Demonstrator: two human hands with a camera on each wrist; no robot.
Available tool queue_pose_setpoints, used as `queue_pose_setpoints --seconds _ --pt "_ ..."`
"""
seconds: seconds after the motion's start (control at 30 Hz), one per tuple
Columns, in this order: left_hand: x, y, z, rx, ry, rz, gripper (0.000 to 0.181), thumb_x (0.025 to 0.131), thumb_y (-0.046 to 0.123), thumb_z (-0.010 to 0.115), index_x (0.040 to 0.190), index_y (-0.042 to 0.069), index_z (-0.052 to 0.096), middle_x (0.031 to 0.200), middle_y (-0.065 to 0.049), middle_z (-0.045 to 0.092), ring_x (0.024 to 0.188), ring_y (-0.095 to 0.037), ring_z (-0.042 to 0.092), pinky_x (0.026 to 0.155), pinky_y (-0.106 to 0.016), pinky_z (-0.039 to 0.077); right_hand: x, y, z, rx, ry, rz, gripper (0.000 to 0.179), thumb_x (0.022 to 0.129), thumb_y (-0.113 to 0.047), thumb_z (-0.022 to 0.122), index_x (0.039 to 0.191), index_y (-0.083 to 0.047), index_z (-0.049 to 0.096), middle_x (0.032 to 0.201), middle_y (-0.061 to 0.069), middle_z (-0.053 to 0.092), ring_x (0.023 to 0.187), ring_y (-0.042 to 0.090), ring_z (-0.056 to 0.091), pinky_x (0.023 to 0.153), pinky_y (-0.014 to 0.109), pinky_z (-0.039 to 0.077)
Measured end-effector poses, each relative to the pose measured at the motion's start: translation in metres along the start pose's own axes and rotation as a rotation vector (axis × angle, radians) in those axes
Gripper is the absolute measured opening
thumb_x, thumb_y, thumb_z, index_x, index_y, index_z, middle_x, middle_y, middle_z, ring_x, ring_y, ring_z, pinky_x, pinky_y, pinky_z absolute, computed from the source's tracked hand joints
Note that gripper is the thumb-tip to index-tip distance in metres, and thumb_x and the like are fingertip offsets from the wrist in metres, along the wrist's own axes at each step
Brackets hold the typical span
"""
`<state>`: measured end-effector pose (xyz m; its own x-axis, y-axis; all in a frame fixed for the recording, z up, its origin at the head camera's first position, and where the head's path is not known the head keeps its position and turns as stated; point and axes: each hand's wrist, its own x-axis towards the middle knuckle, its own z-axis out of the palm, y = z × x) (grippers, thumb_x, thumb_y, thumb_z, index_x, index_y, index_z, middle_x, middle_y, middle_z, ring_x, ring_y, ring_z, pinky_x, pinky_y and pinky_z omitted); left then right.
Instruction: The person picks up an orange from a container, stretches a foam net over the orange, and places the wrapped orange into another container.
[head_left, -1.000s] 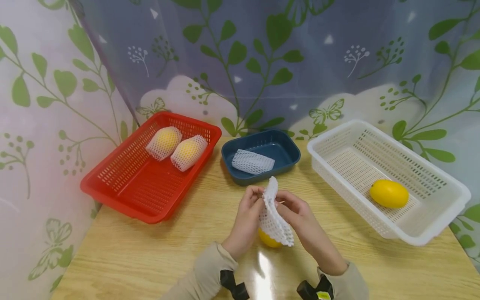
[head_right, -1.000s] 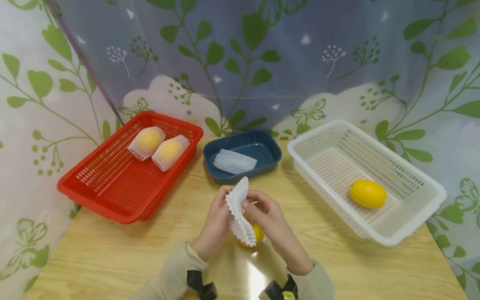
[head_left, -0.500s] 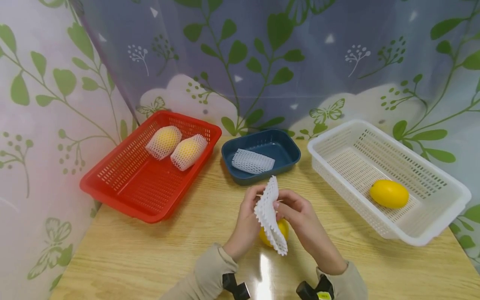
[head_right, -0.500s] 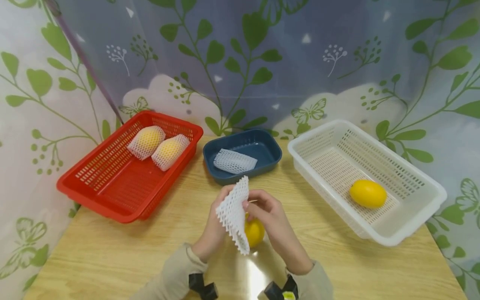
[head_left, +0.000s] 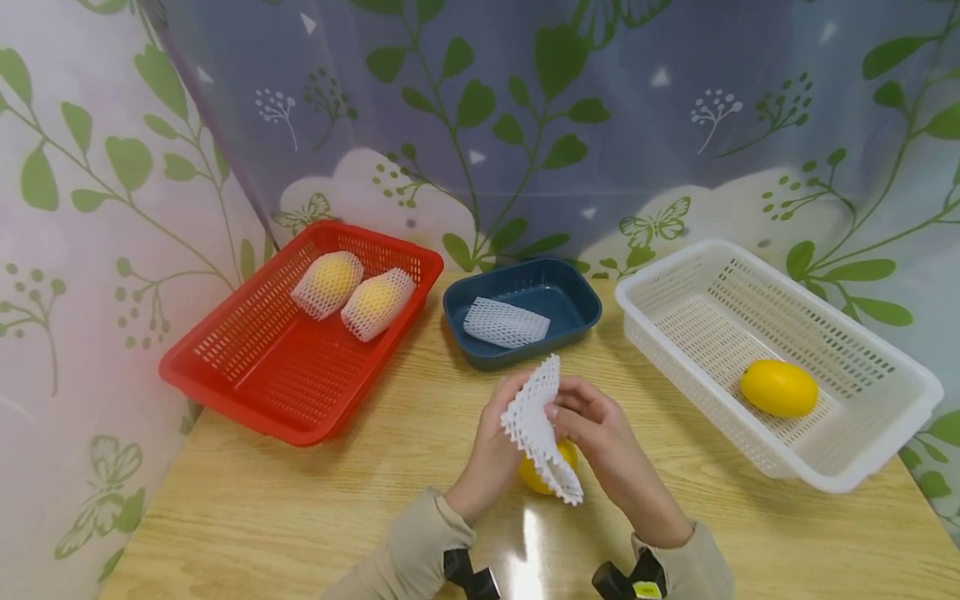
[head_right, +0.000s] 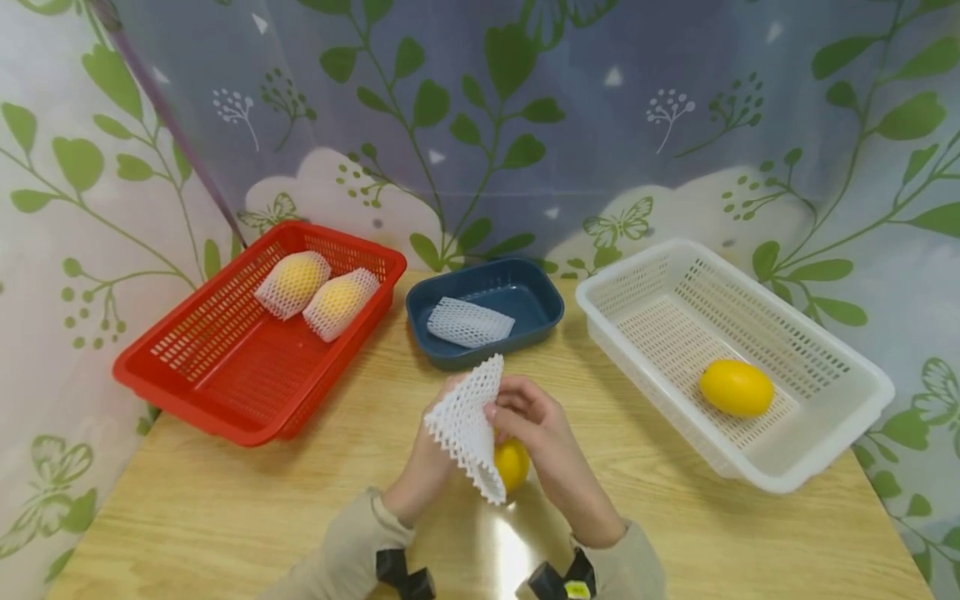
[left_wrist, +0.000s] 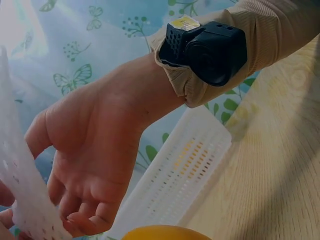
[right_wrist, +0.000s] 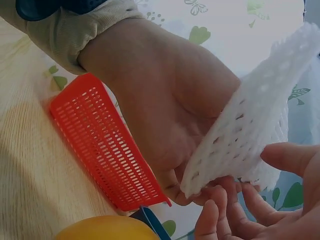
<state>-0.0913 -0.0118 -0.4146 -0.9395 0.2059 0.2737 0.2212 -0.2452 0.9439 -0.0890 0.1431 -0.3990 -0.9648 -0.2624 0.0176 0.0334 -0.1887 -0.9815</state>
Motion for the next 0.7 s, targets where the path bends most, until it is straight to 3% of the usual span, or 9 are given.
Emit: queue_pose_setpoints --seconds 0.2,0.33,0.4,0.53,0.63,0.7 --pt "-0.0011 -0.0008 0.0006 -0.033 -0.032 -0.014 0.050 0.095 0.001 0.060 0.143 0.003 0.045 0.131 -0.016 0.051 0.103 -0.020 0.054 0.083 -0.026 0.052 -0.0002 0.0040 -0.0006 -0.052 0.013 -0.028 0.033 0.093 -0.001 0.057 0.123 -0.013 0.060 0.102 0.003 0.062 0.090 0.015 0.057 0.074 0.026 0.050" --pt "-0.0012 -0.0012 0.0008 -0.010 -0.030 -0.043 0.051 0.096 0.002 0.058 0.145 0.006 0.045 0.125 -0.015 0.051 0.098 -0.018 0.052 0.082 -0.025 0.047 -0.0004 0.0056 -0.0015 -0.048 0.012 -0.044 0.038 0.092 0.001 0.056 0.125 -0.017 0.061 0.105 0.003 0.061 0.092 0.017 0.058 0.079 0.026 0.050" --pt "-0.0013 -0.0011 0.0010 0.005 -0.036 -0.063 0.051 0.097 0.004 0.056 0.146 0.009 0.043 0.123 -0.015 0.049 0.098 -0.018 0.050 0.082 -0.026 0.045 0.0001 0.0067 -0.0021 -0.036 0.000 -0.085 0.042 0.091 0.003 0.056 0.126 -0.021 0.062 0.107 0.003 0.061 0.092 0.017 0.059 0.080 0.026 0.051" --pt "-0.0020 -0.0001 0.0020 0.004 -0.052 -0.076 0.051 0.097 0.001 0.054 0.145 0.007 0.041 0.121 -0.013 0.045 0.099 -0.018 0.048 0.085 -0.026 0.042 0.0035 0.0094 -0.0029 0.005 -0.045 -0.265 0.049 0.085 0.014 0.053 0.120 -0.018 0.063 0.109 0.000 0.062 0.093 0.014 0.058 0.080 0.022 0.050" --pt "-0.0025 -0.0006 0.0019 0.000 -0.072 -0.065 0.051 0.094 -0.004 0.055 0.143 0.005 0.041 0.122 -0.012 0.045 0.099 -0.018 0.051 0.085 -0.027 0.044 0.0035 0.0073 -0.0029 0.011 -0.036 -0.294 0.046 0.081 0.016 0.053 0.115 -0.015 0.060 0.109 0.000 0.060 0.094 0.016 0.057 0.081 0.024 0.048" --pt "-0.0025 -0.0014 0.0012 -0.002 -0.086 -0.058 0.051 0.092 -0.005 0.056 0.140 0.004 0.043 0.123 -0.012 0.046 0.099 -0.018 0.052 0.084 -0.027 0.046 0.0022 0.0055 -0.0033 0.009 -0.026 -0.254 0.043 0.080 0.014 0.054 0.112 -0.014 0.058 0.107 0.000 0.059 0.094 0.017 0.057 0.081 0.025 0.048"
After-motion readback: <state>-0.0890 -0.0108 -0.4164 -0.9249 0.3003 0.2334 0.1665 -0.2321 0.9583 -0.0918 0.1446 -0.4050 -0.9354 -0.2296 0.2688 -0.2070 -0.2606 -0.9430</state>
